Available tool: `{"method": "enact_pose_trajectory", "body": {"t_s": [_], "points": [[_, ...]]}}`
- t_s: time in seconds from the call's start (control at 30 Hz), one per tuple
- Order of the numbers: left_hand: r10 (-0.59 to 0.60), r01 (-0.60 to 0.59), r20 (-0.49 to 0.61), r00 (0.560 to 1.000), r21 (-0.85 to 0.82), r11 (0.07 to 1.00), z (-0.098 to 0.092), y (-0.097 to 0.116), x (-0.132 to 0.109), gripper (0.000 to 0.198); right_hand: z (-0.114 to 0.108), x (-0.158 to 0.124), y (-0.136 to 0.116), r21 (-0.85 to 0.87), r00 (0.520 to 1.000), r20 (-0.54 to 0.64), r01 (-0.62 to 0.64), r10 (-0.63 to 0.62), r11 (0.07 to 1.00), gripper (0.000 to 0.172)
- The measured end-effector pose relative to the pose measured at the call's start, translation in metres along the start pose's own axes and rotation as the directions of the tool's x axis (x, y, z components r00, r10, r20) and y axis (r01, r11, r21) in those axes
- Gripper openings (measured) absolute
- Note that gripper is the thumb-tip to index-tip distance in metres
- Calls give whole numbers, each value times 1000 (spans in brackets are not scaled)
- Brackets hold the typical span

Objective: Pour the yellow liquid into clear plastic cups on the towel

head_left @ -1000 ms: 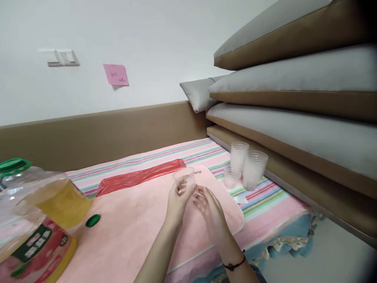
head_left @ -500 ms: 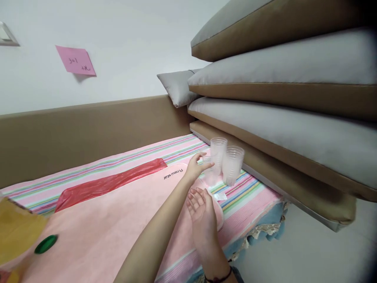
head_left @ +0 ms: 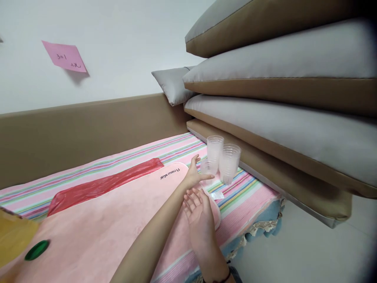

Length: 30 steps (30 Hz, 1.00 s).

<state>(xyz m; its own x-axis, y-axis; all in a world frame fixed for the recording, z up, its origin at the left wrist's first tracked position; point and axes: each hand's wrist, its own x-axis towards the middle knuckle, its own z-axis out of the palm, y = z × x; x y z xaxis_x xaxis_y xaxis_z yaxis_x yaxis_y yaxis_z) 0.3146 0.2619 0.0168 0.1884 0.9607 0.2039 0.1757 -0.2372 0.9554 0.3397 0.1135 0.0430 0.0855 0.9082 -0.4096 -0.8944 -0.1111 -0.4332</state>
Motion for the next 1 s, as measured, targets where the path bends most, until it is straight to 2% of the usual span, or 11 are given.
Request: {"method": "enact_pose_trajectory", "body": {"t_s": [0.17,0.4,0.5,0.6,0.7,0.73,0.8,0.9,1.0], "points": [[98,-97,-12,995,78,992,2,16,1,86,-1,-1,0,6,1000,-6,18,-18,1000,15],[144,-145,19,989,193,970,2,22,3,88,-2,-1,-1,-7,1000,15,23,-23,1000,19],[155,-148,-23,988,205,967,0,25,-1,89,-3,0,-2,4,1000,-12,18,-18,1000,22],[195,-168,-95,976,234,958,-16,29,-15,67,-5,2,-2,25,999,-50,-13,15,1000,18],[208,-155,-141,968,317,936,-53,28,-46,34,-8,4,0,15,995,-87,-56,57,998,10],[200,-134,-154,968,357,924,-70,27,-59,29,-9,5,1,5,993,-98,-68,68,998,10],[162,-60,-189,969,453,890,-111,21,-91,30,-10,5,3,-18,991,-109,-85,82,996,13],[64,153,-323,944,602,784,-181,11,-144,37,-12,2,6,-49,989,-97,-118,112,992,20],[-37,430,-505,863,693,579,-244,2,-197,29,-15,0,12,-93,986,-74,-158,152,983,19]]}}
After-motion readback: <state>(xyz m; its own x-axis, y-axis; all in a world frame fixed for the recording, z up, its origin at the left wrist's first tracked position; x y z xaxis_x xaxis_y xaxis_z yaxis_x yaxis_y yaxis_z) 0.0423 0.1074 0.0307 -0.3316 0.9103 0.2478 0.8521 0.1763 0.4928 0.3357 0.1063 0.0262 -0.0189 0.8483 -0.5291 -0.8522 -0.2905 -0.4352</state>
